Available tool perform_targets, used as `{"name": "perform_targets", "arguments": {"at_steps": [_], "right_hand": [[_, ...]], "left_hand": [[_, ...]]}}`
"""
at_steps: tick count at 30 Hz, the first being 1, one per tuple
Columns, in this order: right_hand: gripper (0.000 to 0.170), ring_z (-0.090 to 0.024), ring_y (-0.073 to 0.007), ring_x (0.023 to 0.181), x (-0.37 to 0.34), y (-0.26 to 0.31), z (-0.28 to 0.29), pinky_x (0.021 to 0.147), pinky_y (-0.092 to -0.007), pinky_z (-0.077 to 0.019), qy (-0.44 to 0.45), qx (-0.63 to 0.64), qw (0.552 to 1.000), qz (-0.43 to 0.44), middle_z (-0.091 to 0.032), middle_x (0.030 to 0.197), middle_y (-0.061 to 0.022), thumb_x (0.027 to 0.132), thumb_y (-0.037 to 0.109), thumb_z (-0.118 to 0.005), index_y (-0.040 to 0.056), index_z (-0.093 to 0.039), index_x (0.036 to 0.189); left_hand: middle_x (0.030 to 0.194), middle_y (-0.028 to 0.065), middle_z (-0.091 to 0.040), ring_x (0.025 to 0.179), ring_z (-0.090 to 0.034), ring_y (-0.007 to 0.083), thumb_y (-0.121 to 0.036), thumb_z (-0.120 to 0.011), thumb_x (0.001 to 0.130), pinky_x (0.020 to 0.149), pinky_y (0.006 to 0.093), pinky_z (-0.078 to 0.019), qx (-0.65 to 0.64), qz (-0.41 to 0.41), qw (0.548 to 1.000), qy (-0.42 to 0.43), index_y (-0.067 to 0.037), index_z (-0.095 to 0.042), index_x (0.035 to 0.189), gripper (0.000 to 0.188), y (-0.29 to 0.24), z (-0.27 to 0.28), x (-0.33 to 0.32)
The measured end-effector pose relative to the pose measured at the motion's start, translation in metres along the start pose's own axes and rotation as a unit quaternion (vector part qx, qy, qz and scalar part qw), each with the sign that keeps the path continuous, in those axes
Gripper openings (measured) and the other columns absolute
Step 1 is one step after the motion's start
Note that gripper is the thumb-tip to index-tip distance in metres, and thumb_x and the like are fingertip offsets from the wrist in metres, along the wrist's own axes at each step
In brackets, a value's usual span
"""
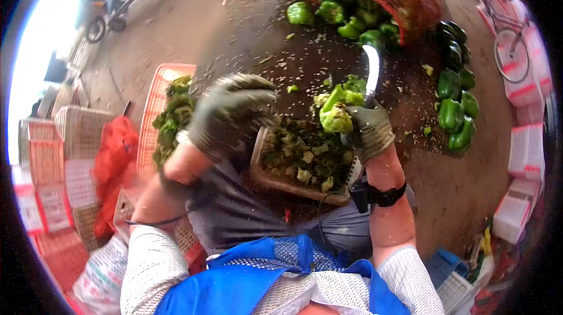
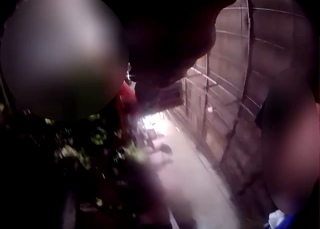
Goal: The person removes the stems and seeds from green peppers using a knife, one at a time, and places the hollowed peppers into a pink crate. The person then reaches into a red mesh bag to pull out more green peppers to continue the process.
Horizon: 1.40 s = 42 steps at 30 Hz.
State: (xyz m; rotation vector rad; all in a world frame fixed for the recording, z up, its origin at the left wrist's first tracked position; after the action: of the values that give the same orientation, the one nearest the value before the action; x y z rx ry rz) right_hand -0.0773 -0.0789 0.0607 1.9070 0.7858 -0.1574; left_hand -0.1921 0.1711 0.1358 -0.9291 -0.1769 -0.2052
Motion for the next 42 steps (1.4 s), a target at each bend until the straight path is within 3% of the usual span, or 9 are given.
{"name": "perform_targets", "arguments": {"at_steps": [4, 10, 20, 25, 32, 34, 38, 40, 42], "right_hand": [[0.025, -0.068, -0.0176, 0.078, -0.003, 0.002, 0.001, 0.067, -0.028, -0.0557, 0.015, -0.006, 1.0, 0.014, -0.07, 0.094, -0.0095, 0.081, 0.002, -0.066, 0.0006, -0.064, 0.106], [0.022, -0.061, -0.0151, 0.074, 0.014, -0.016, 0.014, 0.069, -0.0304, -0.0506, -0.085, -0.248, 0.965, 0.023, -0.068, 0.082, -0.0055, 0.074, 0.014, -0.069, 0.0037, -0.066, 0.093], [0.029, -0.057, -0.0068, 0.08, 0.013, -0.017, -0.003, 0.071, -0.0234, -0.0482, 0.03, -0.338, 0.94, -0.015, -0.066, 0.088, -0.0011, 0.077, 0.009, -0.069, 0.0039, -0.067, 0.105], [0.028, -0.059, -0.0087, 0.082, 0.031, -0.039, 0.004, 0.074, -0.0241, -0.0497, -0.028, -0.313, 0.949, -0.032, -0.068, 0.093, -0.0019, 0.079, 0.0, -0.066, 0.0029, -0.066, 0.106], [0.023, -0.058, -0.012, 0.066, 0.035, -0.034, 0.018, 0.059, -0.0288, -0.0492, -0.1, -0.214, 0.971, 0.03, -0.066, 0.076, -0.0027, 0.073, 0.014, -0.073, 0.0067, -0.067, 0.094], [0.023, -0.057, -0.0116, 0.066, 0.03, -0.025, 0.019, 0.059, -0.0288, -0.0486, -0.105, -0.222, 0.969, -0.017, -0.065, 0.076, -0.0012, 0.074, 0.016, -0.074, 0.0072, -0.067, 0.094], [0.02, -0.059, -0.0114, 0.07, 0.024, -0.014, 0.013, 0.063, -0.0273, -0.0495, -0.116, -0.175, 0.976, -0.048, -0.065, 0.081, -0.0018, 0.078, 0.011, -0.071, 0.0058, -0.066, 0.097], [0.022, -0.063, -0.0113, 0.079, 0.034, -0.024, 0.019, 0.069, -0.024, -0.0522, -0.099, -0.183, 0.978, 0.005, -0.068, 0.09, -0.0046, 0.084, 0.004, -0.065, 0.0027, -0.065, 0.105], [0.022, -0.063, -0.0119, 0.079, 0.032, -0.024, 0.021, 0.07, -0.023, -0.0514, -0.076, -0.181, 0.981, 0.003, -0.068, 0.092, -0.0046, 0.085, 0.008, -0.065, 0.0018, -0.065, 0.107]], "left_hand": [[0.104, 0.0149, -0.062, 0.086, -0.064, 0.0325, -0.02, -0.066, 0.082, 0.069, 0.0392, -0.0539, 0.19, -0.167, 0.967, 0.015, -0.011, -0.063, 0.116, 0.035, -0.019, -0.074, 0.038], [0.078, 0.0116, -0.058, 0.07, -0.062, 0.0326, -0.017, -0.058, 0.082, 0.055, 0.0425, -0.0489, 0.336, -0.029, 0.933, 0.122, -0.008, -0.058, 0.096, 0.016, -0.005, -0.112, 0.053], [0.097, 0.0002, -0.068, 0.088, -0.063, 0.0108, -0.004, -0.068, 0.085, 0.078, 0.0257, -0.0522, -0.204, 0.161, 0.915, 0.307, -0.003, -0.065, 0.113, 0.028, 0.042, -0.084, 0.055], [0.083, 0.0027, -0.061, 0.071, -0.058, 0.015, -0.03, -0.061, 0.092, 0.064, 0.0295, -0.0497, -0.288, 0.049, 0.947, 0.133, -0.006, -0.062, 0.104, 0.027, 0.08, -0.092, 0.042], [0.112, 0.0059, -0.062, 0.1, -0.058, 0.0157, -0.028, -0.058, 0.095, 0.087, 0.0282, -0.0506, -0.507, 0.338, 0.791, 0.049, -0.01, -0.055, 0.124, 0.034, 0.103, -0.087, 0.062], [0.115, 0.0047, -0.059, 0.101, -0.059, 0.0146, -0.019, -0.051, 0.099, 0.084, 0.0299, -0.0528, -0.381, 0.23, 0.896, -0.008, -0.01, -0.046, 0.136, 0.039, 0.105, -0.094, 0.068], [0.13, 0.0129, -0.053, 0.113, -0.058, 0.0243, 0.0, -0.053, 0.089, 0.094, 0.0379, -0.0517, -0.629, 0.322, 0.708, -0.013, -0.006, -0.051, 0.132, 0.044, 0.058, -0.068, 0.078], [0.13, 0.0182, -0.052, 0.118, -0.054, 0.029, -0.001, -0.064, 0.079, 0.097, 0.0404, -0.0469, -0.322, 0.08, 0.937, 0.105, -0.005, -0.063, 0.112, 0.033, 0.053, -0.076, 0.074], [0.129, 0.0182, -0.054, 0.12, -0.051, 0.0275, -0.001, -0.067, 0.075, 0.099, 0.0386, -0.0438, -0.087, -0.097, 0.987, 0.094, -0.004, -0.061, 0.115, 0.041, 0.061, -0.089, 0.071]]}}
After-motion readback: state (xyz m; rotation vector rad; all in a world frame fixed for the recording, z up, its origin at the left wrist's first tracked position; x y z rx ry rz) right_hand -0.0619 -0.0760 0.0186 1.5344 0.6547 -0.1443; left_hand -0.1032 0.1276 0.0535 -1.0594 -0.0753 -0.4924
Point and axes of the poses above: each hand's wrist, its own x-axis towards the middle knuckle, its own z-axis out of the back of the hand, y = z × x, the point moved 1 cm from there along x, towards the middle knuckle
